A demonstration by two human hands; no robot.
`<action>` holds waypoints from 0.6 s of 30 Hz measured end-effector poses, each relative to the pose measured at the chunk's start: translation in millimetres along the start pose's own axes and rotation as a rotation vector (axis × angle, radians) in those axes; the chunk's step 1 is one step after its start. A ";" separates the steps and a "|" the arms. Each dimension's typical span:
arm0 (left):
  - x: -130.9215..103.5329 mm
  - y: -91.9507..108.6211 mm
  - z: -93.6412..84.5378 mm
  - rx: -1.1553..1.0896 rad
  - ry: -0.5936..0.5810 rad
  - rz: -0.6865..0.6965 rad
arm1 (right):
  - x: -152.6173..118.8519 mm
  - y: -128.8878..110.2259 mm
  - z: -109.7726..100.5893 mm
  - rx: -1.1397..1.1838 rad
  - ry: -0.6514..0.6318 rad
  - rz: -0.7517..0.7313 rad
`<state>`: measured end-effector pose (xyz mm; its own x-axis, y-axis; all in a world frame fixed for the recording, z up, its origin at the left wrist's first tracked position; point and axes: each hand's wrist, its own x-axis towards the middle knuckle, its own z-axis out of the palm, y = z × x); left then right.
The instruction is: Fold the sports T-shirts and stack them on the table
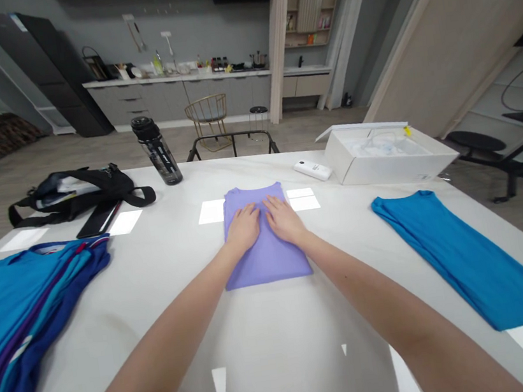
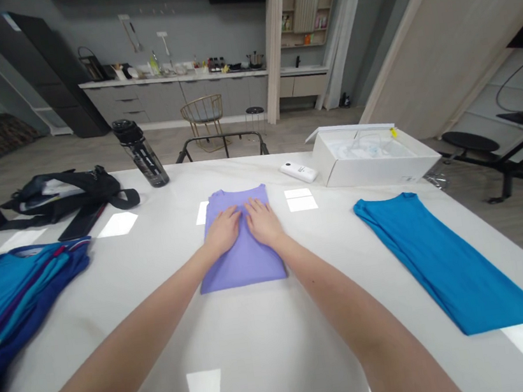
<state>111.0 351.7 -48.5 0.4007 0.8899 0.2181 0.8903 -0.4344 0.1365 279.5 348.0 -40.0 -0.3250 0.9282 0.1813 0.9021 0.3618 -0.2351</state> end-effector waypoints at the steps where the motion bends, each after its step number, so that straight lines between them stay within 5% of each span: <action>1: -6.7 5.8 1.9 -0.017 -0.032 -0.031 | -8.1 -5.5 1.2 0.018 -0.041 0.006; 10: -61.7 16.6 -5.8 0.009 -0.010 -0.219 | -56.6 -11.2 -2.6 -0.070 -0.121 0.255; 14: -79.1 32.7 -10.3 0.008 0.070 -0.108 | -70.1 -34.2 -4.7 -0.063 -0.069 0.180; 18: -96.3 45.0 -9.1 -0.049 -0.029 -0.090 | -90.3 -58.0 3.3 -0.015 -0.100 0.133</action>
<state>110.5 245.2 -54.5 0.3266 0.9287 0.1754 0.9116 -0.3586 0.2011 255.6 243.5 -45.9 -0.2283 0.9721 0.0538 0.9430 0.2345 -0.2360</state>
